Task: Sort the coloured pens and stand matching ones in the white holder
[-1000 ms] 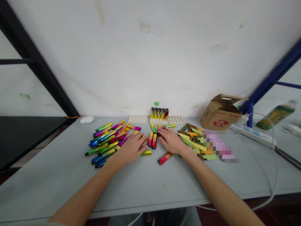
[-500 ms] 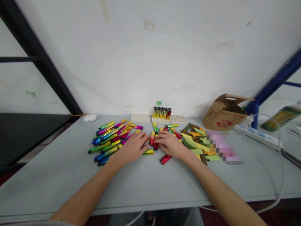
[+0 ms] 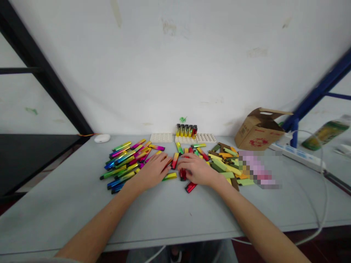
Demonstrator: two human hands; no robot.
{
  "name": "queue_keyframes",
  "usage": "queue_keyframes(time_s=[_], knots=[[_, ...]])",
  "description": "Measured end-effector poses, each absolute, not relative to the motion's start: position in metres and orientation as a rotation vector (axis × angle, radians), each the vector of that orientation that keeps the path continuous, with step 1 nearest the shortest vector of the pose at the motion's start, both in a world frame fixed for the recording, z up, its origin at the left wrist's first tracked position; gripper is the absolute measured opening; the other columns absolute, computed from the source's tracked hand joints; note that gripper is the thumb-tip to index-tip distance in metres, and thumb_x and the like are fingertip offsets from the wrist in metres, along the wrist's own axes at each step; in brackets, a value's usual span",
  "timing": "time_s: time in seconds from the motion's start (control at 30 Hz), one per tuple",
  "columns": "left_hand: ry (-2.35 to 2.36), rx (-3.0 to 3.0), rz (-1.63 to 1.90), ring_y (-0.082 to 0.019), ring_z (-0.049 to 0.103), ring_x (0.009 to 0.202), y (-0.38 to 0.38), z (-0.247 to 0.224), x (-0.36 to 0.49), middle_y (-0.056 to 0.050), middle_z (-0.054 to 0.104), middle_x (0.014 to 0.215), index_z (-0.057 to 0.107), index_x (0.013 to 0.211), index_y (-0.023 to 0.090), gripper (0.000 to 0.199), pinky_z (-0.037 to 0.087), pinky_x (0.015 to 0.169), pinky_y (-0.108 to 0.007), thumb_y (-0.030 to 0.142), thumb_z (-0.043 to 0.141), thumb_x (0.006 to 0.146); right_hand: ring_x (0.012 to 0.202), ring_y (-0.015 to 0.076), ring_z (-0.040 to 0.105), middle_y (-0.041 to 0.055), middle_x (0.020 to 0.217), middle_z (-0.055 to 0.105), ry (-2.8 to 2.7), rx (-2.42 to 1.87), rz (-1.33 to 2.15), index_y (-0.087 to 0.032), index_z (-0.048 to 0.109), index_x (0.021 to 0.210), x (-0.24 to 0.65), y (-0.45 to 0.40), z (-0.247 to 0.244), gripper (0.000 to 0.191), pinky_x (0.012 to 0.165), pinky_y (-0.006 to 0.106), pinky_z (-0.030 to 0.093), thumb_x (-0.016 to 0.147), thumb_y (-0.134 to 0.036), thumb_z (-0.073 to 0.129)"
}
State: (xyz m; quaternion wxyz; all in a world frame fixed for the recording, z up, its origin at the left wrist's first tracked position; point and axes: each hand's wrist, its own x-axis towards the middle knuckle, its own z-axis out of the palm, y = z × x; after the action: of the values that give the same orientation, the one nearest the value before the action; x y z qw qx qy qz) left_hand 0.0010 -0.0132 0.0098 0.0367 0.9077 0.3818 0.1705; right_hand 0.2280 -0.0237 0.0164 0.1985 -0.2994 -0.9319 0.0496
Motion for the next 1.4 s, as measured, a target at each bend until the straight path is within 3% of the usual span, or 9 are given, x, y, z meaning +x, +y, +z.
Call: queue_keyframes(time_s=[0.1, 0.4, 0.5, 0.6, 0.77, 0.97, 1.4], knots=[[1.169, 2.793, 0.532, -0.024, 0.051, 0.107, -0.013, 0.009, 0.001, -0.009, 0.056, 0.109, 0.056, 0.113, 0.020, 0.026, 0.043, 0.097, -0.042, 0.028, 0.039, 0.095, 0.105, 0.0221, 0.050, 0.0065, 0.102, 0.064, -2.626, -0.829, 0.115, -0.021, 0.069, 0.095, 0.228, -0.025, 0.019, 0.036, 0.097, 0.039, 0.039, 0.070, 0.001, 0.053], [1.180, 2.780, 0.531, -0.025, 0.051, 0.108, -0.012, 0.009, -0.001, -0.011, 0.056, 0.111, 0.056, 0.114, 0.018, 0.027, 0.043, 0.097, -0.042, 0.030, 0.040, 0.095, 0.111, 0.0224, 0.052, 0.0058, 0.101, 0.066, -2.594, -0.766, 0.343, -0.021, 0.066, 0.092, 0.237, -0.023, 0.028, 0.012, 0.098, 0.039, 0.038, 0.085, -0.015, 0.058], [1.200, 2.763, 0.513, -0.025, 0.051, 0.108, -0.013, 0.010, 0.000, -0.011, 0.056, 0.111, 0.058, 0.112, 0.018, 0.027, 0.043, 0.097, -0.043, 0.029, 0.038, 0.096, 0.100, 0.0208, 0.056, 0.0074, 0.101, 0.064, -2.299, -0.826, 0.587, -0.021, 0.062, 0.100, 0.237, -0.023, 0.028, 0.014, 0.090, 0.037, 0.042, 0.091, -0.024, 0.052], [1.211, 2.766, 0.514, -0.025, 0.051, 0.109, -0.013, 0.011, 0.001, -0.011, 0.056, 0.113, 0.058, 0.112, 0.018, 0.029, 0.043, 0.097, -0.043, 0.030, 0.037, 0.097, 0.081, 0.0174, 0.057, 0.0040, 0.087, 0.060, -1.769, -0.798, 1.004, -0.021, 0.056, 0.107, 0.234, -0.020, 0.029, 0.021, 0.078, 0.033, 0.045, 0.093, -0.033, 0.046], [1.215, 2.767, 0.522, -0.025, 0.053, 0.107, -0.014, 0.012, 0.002, -0.011, 0.057, 0.111, 0.058, 0.111, 0.019, 0.029, 0.043, 0.096, -0.043, 0.034, 0.038, 0.096, 0.058, 0.0108, 0.044, -0.0029, 0.067, 0.045, -1.211, -0.660, 1.515, -0.017, 0.060, 0.095, 0.232, -0.016, 0.032, 0.024, 0.056, 0.025, 0.037, 0.080, -0.036, 0.061], [1.217, 2.782, 0.513, -0.026, 0.052, 0.109, -0.015, 0.012, 0.003, -0.012, 0.057, 0.113, 0.057, 0.113, 0.018, 0.031, 0.041, 0.098, -0.044, 0.035, 0.039, 0.096, 0.052, 0.0088, 0.041, -0.0048, 0.063, 0.042, -1.138, -0.651, 1.634, -0.018, 0.056, 0.087, 0.234, -0.017, 0.032, 0.022, 0.049, 0.023, 0.028, 0.079, -0.037, 0.065], [1.229, 2.803, 0.456, -0.026, 0.051, 0.108, -0.014, 0.012, 0.003, -0.012, 0.055, 0.113, 0.056, 0.114, 0.018, 0.031, 0.041, 0.098, -0.044, 0.036, 0.038, 0.096, 0.054, 0.0082, 0.051, -0.0042, 0.067, 0.056, -1.391, -0.775, 1.480, -0.019, 0.052, 0.086, 0.232, -0.017, 0.031, 0.032, 0.052, 0.023, 0.038, 0.080, -0.046, 0.066]])
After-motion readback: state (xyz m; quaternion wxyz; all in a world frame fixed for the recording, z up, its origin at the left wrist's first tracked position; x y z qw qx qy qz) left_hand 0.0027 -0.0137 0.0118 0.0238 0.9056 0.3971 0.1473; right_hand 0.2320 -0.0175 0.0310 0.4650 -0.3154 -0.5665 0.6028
